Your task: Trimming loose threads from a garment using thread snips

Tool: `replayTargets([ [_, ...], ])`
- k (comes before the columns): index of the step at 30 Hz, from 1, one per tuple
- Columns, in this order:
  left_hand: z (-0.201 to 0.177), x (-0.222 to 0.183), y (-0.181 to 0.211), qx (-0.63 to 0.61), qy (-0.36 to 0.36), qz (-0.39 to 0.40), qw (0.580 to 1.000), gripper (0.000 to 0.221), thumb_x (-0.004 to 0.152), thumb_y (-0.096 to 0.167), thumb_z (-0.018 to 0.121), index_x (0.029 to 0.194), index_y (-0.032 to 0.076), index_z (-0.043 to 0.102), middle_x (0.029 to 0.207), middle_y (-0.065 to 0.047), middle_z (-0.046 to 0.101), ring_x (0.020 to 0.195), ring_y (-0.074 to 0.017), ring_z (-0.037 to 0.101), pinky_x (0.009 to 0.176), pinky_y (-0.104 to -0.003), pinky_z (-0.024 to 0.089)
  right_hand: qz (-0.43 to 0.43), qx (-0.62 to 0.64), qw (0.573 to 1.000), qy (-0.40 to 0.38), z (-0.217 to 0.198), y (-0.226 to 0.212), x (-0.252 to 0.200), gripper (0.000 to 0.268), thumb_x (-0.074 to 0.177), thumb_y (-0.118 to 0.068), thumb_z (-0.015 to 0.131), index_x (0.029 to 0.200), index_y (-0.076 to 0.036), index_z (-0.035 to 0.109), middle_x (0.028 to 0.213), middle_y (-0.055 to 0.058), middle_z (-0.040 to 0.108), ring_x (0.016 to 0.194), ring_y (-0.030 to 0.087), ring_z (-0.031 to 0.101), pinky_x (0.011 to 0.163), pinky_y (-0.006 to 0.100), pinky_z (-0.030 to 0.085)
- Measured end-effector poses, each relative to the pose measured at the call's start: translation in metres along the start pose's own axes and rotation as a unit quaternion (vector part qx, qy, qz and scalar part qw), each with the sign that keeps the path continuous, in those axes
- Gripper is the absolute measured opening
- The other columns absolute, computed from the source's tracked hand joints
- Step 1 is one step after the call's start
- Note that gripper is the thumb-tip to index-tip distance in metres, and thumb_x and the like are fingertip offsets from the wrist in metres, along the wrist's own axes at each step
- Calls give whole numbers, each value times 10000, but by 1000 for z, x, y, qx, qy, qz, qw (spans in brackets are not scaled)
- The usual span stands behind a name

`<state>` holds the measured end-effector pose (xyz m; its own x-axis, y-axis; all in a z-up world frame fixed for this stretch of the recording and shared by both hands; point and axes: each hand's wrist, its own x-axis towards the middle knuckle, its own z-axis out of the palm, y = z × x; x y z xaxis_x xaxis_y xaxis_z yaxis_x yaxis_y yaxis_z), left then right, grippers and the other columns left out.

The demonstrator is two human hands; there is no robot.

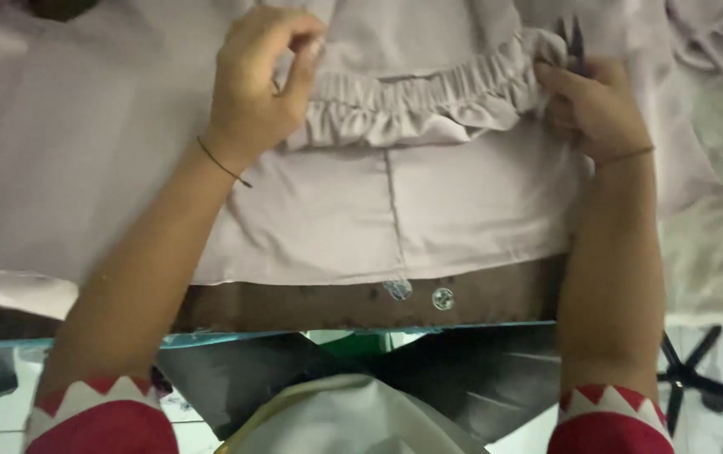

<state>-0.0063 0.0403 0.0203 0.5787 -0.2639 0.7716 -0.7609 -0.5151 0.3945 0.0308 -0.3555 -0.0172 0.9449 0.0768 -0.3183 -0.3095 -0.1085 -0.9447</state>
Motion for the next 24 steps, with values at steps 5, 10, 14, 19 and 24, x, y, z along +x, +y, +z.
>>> replayTargets([
  [5,-12,-23,-22,-3,-155,-15,988,192,932,-70,574,1111,-22,627,1012,-155,645,992,-307,614,972,-459,500,1,-68,996,53,-3,-1,-1,504,1092,-145,655,677,-180,369,559,-50,320,450,90,341,403,289,187],
  [10,-3,-35,-25,-51,-167,-117,978,443,788,-128,475,1186,7,614,1124,-134,615,1001,-251,613,915,-346,533,-41,-53,995,72,3,1,-3,325,1024,-143,669,763,-140,474,544,-28,351,410,82,316,369,265,195],
  [14,0,-42,-32,-119,-120,-163,972,562,748,-184,424,1232,41,598,1169,-109,541,1042,-209,625,960,-311,540,-69,2,994,88,-3,20,11,310,979,-114,670,778,-150,436,544,-34,346,387,63,307,339,243,181],
  [19,-2,-41,-41,-267,-41,-257,928,503,796,-212,435,1227,21,549,1165,-145,614,1119,-214,692,977,-280,566,-89,10,993,83,0,17,10,165,990,-121,666,899,-118,529,562,-42,358,404,68,325,353,244,211],
  [24,-5,-40,-41,-347,-27,-328,878,532,789,-219,410,1245,32,517,1270,-106,585,1163,-203,661,1023,-282,545,-91,17,993,67,1,16,9,123,974,-101,660,931,-118,546,583,-50,373,431,41,335,361,210,210],
])
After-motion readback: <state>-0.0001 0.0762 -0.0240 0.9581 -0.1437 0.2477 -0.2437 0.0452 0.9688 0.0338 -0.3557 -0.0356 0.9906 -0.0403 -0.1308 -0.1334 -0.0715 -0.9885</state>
